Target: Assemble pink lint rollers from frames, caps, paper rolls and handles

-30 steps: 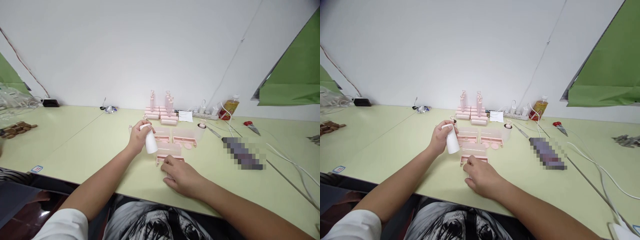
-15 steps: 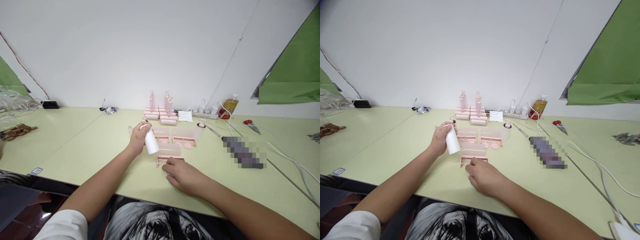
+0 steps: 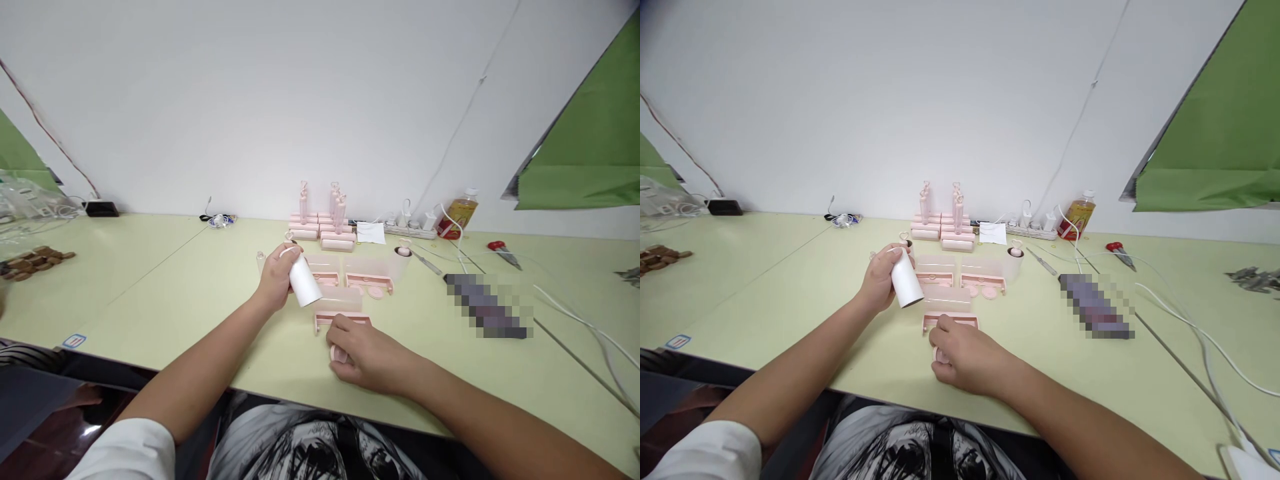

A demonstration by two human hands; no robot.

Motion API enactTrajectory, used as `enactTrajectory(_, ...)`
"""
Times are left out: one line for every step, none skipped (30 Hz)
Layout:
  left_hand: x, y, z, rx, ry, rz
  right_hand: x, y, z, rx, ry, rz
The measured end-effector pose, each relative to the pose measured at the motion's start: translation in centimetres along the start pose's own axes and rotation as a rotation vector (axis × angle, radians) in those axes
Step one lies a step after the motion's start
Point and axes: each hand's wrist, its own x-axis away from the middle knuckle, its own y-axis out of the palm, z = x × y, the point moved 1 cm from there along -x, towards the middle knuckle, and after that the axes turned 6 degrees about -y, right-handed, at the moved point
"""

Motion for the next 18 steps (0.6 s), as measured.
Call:
enactTrajectory(0.0,0.0,0.0,0.002,0.007,0.0,0.0,0.0,0.0,-0.013,-0.006,0.01)
enactTrajectory(0.0,0.1,0.0,0.004,0.012,-0.001,0.0,0.0,-0.1,-0.026,-0.013,0.021)
enactTrajectory(0.1,0.1,0.1,0.003,0.014,-0.003,0.0,-0.1,-0.1,-0.04,-0.022,0.034)
enactTrajectory(0.1,0.2,0.1,0.002,0.015,-0.004,-0.1,-0.1,-0.2,-0.062,-0.03,0.053)
enactTrajectory(0.1,0.3,0.2,0.001,0.012,-0.004,-0.1,-0.1,-0.2,-0.096,-0.04,0.081)
enactTrajectory(0.1,0.3,0.2,0.0,0.008,-0.001,-0.1,-0.2,-0.2,-0.147,-0.053,0.125)
enactTrajectory(0.1,0.3,0.2,0.001,0.004,0.003,-0.1,-0.4,-0.2,-0.213,-0.068,0.188)
enactTrajectory(0.1,0.3,0.2,0.005,-0.001,0.007,-0.1,-0.5,-0.2,-0.282,-0.084,0.272)
enactTrajectory(0.1,0.3,0.2,0.009,-0.006,0.009,-0.1,-0.7,0.0,-0.344,-0.095,0.371)
enactTrajectory(0.1,0.3,0.2,0.012,-0.011,0.005,0.0,-0.9,0.2,-0.392,-0.095,0.484)
enactTrajectory(0.1,0.3,0.1,0.012,-0.017,-0.005,0.1,-1.1,0.4,-0.419,-0.082,0.601)
enactTrajectory(0.1,0.3,0.1,0.01,-0.022,-0.021,0.2,-1.2,0.7,-0.429,-0.056,0.711)
enactTrajectory(0.1,0.3,0.0,0.005,-0.027,-0.038,0.4,-1.4,1.1,-0.428,-0.022,0.807)
enactTrajectory(0.2,0.3,-0.1,-0.001,-0.032,-0.057,0.5,-1.4,1.4,-0.426,0.012,0.883)
enactTrajectory(0.3,0.4,-0.1,-0.007,-0.036,-0.076,0.6,-1.5,1.7,-0.43,0.039,0.942)
enactTrajectory(0.4,0.5,-0.2,-0.014,-0.039,-0.096,0.7,-1.5,1.9,-0.437,0.055,0.984)
enactTrajectory(0.5,0.6,-0.3,-0.021,-0.042,-0.115,0.7,-1.6,2.0,-0.443,0.061,1.011)
enactTrajectory(0.6,0.8,-0.4,-0.028,-0.043,-0.134,0.7,-1.6,2.1,-0.443,0.06,1.027)
